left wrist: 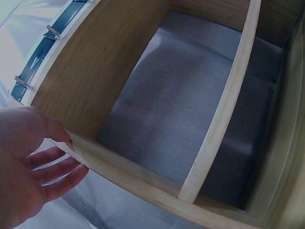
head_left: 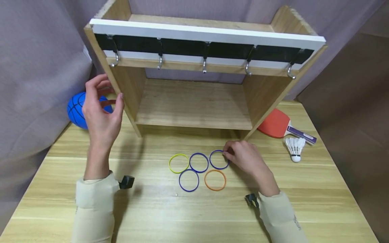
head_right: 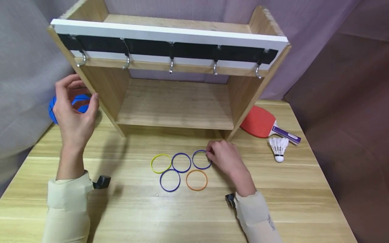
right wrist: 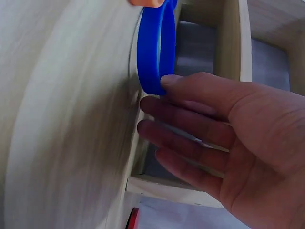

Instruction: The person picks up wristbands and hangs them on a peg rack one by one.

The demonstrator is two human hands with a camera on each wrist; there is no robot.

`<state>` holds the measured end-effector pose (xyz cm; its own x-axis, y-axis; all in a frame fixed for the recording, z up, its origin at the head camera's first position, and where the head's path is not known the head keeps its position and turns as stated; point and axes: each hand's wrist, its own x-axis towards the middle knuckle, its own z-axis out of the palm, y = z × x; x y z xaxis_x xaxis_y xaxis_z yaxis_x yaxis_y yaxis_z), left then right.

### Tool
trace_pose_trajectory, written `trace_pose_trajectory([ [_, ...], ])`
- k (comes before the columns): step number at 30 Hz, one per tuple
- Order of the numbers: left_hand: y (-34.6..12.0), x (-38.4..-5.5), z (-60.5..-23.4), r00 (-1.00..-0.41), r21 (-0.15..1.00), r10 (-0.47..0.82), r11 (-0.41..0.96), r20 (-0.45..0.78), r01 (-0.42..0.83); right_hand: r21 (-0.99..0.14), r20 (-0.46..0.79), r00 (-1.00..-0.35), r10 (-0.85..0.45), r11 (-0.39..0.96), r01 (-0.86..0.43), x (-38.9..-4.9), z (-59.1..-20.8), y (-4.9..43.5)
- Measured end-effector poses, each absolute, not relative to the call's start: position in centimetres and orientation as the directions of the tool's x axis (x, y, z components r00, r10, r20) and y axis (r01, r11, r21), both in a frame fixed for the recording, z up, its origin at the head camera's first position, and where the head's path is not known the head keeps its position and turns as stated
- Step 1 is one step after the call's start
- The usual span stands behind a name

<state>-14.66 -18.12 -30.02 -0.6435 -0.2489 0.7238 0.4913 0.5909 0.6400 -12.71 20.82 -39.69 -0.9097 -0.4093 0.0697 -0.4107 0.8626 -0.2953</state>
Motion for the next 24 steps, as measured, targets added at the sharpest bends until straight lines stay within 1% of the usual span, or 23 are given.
trace_pose_trajectory([
  [7,-17.7,-14.1,-29.4,-0.64,0.634,-0.243,0.593,0.729,0.497,-0.458,0.104,-0.903,-0.417,0.786,-0.415,-12.1,-37.9,20.5],
  [9,-17.6,-13.9,-29.3,-0.639,0.636,-0.247,0.591,0.729,0.497,-0.485,0.107,-0.896,-0.43,0.764,-0.425,-12.0,-37.5,20.5],
  [14,-17.4,-13.8,-29.0,-0.641,0.652,-0.269,0.581,0.718,0.486,-0.512,0.1,-0.882,-0.461,0.737,-0.442,-11.9,-37.2,20.5],
  [20,-17.7,-14.1,-29.4,-0.63,0.626,-0.241,0.593,0.738,0.507,-0.498,0.081,-0.865,-0.495,0.732,-0.465,-11.8,-37.2,20.9],
  [24,-17.8,-14.2,-29.5,-0.634,0.635,-0.25,0.587,0.732,0.502,-0.498,0.058,-0.862,-0.503,0.734,-0.462,-11.6,-37.0,21.0],
])
